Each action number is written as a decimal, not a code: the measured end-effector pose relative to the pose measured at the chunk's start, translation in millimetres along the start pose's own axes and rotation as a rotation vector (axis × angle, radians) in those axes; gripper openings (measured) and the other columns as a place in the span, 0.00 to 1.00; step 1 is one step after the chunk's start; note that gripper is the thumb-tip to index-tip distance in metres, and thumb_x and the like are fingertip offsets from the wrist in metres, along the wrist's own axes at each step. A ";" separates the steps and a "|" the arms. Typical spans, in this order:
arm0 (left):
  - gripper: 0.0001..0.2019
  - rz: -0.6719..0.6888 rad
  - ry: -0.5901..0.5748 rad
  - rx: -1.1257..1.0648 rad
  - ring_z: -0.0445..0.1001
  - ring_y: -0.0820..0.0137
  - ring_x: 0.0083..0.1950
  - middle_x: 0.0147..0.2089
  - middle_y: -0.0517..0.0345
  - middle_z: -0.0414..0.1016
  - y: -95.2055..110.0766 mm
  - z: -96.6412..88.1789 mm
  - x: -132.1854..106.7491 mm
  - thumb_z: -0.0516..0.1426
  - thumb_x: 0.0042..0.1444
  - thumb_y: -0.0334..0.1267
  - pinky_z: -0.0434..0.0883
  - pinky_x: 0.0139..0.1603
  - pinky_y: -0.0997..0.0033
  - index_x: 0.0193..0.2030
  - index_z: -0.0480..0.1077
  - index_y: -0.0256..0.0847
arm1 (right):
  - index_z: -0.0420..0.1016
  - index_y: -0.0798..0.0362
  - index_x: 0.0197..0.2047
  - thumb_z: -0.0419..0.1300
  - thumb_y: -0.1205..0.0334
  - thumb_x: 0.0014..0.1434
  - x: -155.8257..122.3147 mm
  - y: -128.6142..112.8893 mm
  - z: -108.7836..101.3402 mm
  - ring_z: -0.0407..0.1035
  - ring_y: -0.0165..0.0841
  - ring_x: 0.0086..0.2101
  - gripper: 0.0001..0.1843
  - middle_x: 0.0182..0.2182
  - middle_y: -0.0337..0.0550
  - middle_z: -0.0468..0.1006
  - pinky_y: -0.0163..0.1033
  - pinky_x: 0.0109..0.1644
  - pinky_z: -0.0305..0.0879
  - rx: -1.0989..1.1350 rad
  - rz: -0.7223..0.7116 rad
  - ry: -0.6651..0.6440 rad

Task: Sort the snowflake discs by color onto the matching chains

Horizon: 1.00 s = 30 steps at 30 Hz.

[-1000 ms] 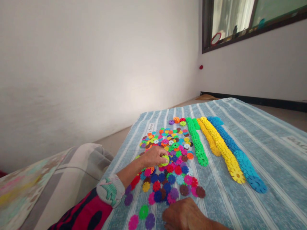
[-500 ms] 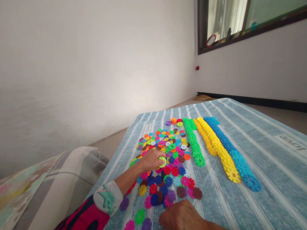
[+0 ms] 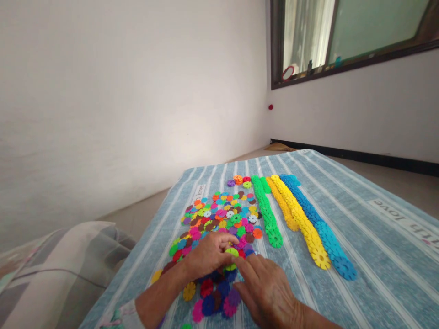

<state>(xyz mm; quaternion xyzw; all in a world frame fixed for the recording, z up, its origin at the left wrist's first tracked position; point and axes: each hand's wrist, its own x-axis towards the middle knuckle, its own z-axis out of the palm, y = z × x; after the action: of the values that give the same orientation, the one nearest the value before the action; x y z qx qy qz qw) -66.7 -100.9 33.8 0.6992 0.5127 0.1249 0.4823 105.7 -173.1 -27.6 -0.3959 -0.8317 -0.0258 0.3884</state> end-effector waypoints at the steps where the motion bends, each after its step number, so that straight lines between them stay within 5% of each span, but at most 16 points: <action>1: 0.22 0.010 -0.017 -0.026 0.56 0.78 0.21 0.19 0.69 0.58 2.0 3.2 -1.5 0.61 0.44 0.44 0.55 0.22 0.78 0.45 0.72 0.34 | 0.62 0.53 0.53 0.58 0.66 0.56 2.3 0.3 -1.0 0.70 0.40 0.32 0.21 0.34 0.45 0.75 0.41 0.31 0.64 -0.014 0.018 -0.012; 7: 0.24 0.061 -0.058 -0.181 0.62 0.77 0.25 0.27 0.62 0.70 10.7 15.9 -7.9 0.62 0.44 0.41 0.56 0.24 0.78 0.49 0.71 0.37 | 0.61 0.50 0.57 0.59 0.71 0.53 11.2 1.2 5.9 0.71 0.41 0.42 0.28 0.47 0.49 0.74 0.44 0.40 0.71 0.069 0.093 -0.097; 12: 0.25 0.072 0.049 -0.212 0.62 0.77 0.24 0.25 0.64 0.69 3.7 16.4 -3.2 0.62 0.43 0.40 0.56 0.24 0.78 0.51 0.70 0.36 | 0.63 0.53 0.57 0.63 0.69 0.50 17.3 2.2 7.4 0.72 0.43 0.42 0.31 0.46 0.50 0.75 0.46 0.41 0.72 0.090 0.114 -0.197; 24: 0.29 0.084 0.039 -0.340 0.63 0.77 0.23 0.25 0.65 0.70 -9.4 -1.6 2.3 0.63 0.42 0.42 0.58 0.24 0.77 0.53 0.68 0.33 | 0.70 0.53 0.47 0.56 0.72 0.51 52.8 15.1 4.8 0.72 0.38 0.41 0.19 0.40 0.46 0.76 0.39 0.41 0.68 0.108 0.052 -0.304; 30: 0.24 0.062 0.475 -0.193 0.67 0.73 0.23 0.27 0.60 0.74 -36.0 -60.7 8.5 0.59 0.43 0.46 0.64 0.26 0.73 0.46 0.71 0.34 | 0.64 0.52 0.59 0.58 0.62 0.55 104.5 88.1 4.4 0.72 0.40 0.46 0.27 0.49 0.50 0.76 0.40 0.46 0.65 -0.113 0.280 -0.363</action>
<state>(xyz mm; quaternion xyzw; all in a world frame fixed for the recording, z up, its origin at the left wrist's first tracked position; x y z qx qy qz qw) -125.0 -60.3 32.7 0.6162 0.5757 0.3489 0.4088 122.6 -44.5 15.6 -0.5267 -0.8222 0.0533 0.2092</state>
